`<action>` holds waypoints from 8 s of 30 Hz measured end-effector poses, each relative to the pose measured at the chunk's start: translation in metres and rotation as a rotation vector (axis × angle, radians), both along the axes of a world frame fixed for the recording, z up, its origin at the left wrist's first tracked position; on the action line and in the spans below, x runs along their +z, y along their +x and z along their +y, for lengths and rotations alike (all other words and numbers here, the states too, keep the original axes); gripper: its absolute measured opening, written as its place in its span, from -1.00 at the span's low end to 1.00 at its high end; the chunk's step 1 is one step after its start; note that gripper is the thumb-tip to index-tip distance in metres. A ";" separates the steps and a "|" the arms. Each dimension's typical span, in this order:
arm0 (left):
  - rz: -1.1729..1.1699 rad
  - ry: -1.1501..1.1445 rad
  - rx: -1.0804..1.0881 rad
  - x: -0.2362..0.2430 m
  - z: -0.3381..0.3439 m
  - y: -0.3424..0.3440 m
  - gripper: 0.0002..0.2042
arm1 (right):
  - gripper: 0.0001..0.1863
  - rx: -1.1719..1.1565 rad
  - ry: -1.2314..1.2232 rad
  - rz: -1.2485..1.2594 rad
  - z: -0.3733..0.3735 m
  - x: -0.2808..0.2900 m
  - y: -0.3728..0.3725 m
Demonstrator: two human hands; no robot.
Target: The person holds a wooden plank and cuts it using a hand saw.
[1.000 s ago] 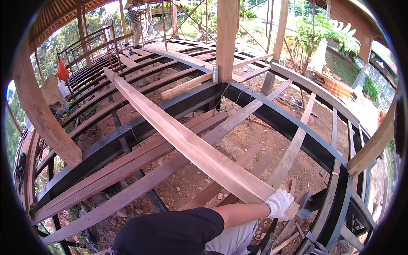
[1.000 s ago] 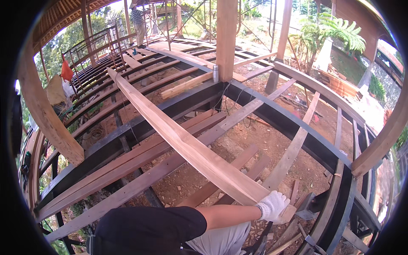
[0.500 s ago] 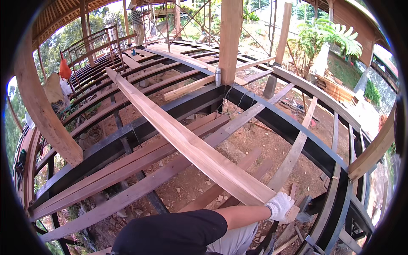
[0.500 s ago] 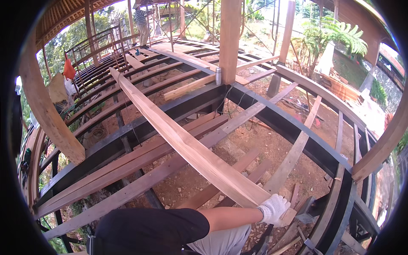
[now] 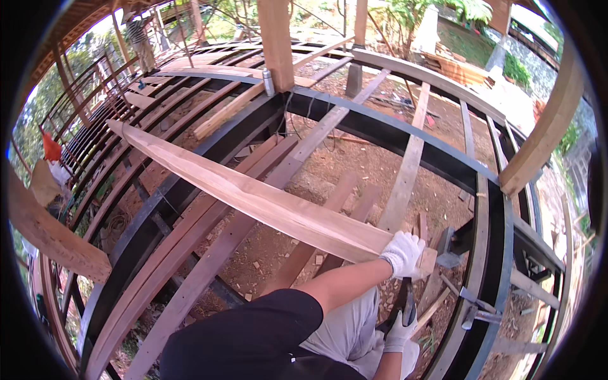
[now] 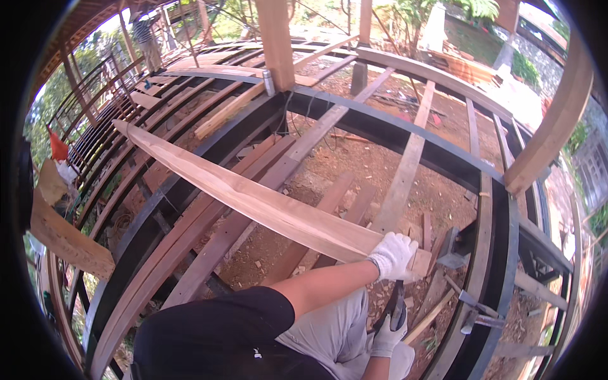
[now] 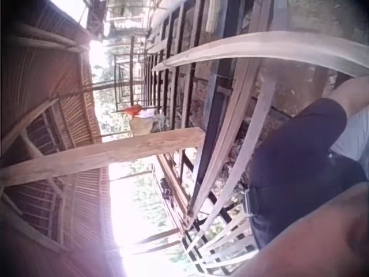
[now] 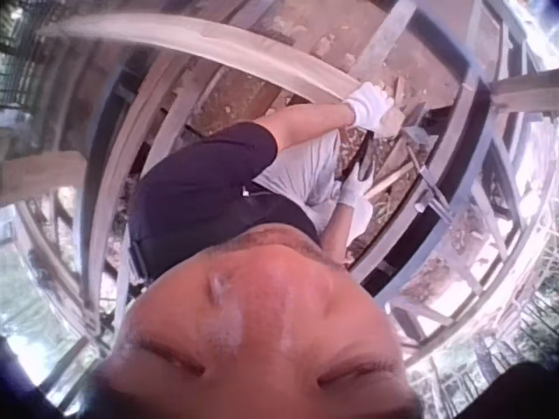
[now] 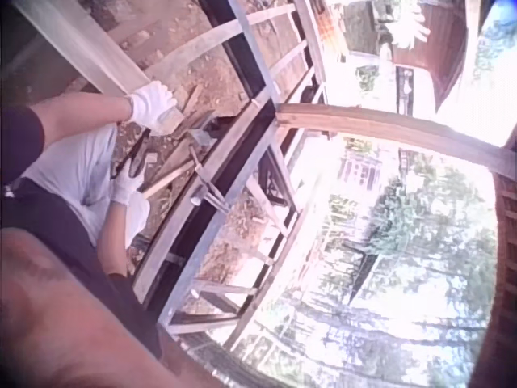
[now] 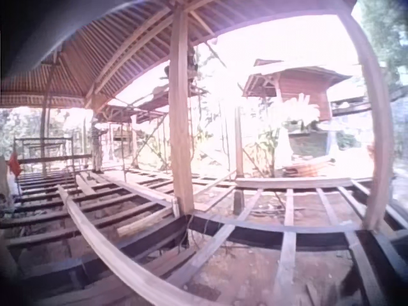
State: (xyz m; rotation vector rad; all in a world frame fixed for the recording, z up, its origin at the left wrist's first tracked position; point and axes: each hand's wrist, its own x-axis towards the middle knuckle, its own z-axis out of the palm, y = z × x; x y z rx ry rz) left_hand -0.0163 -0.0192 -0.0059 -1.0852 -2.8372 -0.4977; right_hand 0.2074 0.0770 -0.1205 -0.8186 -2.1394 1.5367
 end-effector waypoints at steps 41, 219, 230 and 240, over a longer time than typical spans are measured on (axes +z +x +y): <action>0.048 -0.129 -0.047 0.000 0.026 0.003 -0.30 | -0.34 0.128 0.180 0.023 -0.018 0.054 0.096; -0.031 -0.113 0.058 0.017 -0.024 -0.035 -0.26 | -0.48 -0.013 0.052 0.023 0.036 -0.042 -0.051; -0.040 -0.169 0.088 0.019 -0.019 -0.029 -0.27 | -0.34 0.081 0.247 -0.107 0.003 0.015 -0.015; 0.012 -0.127 0.047 0.014 -0.023 -0.034 -0.21 | -0.48 0.069 0.405 -0.065 0.005 -0.003 0.076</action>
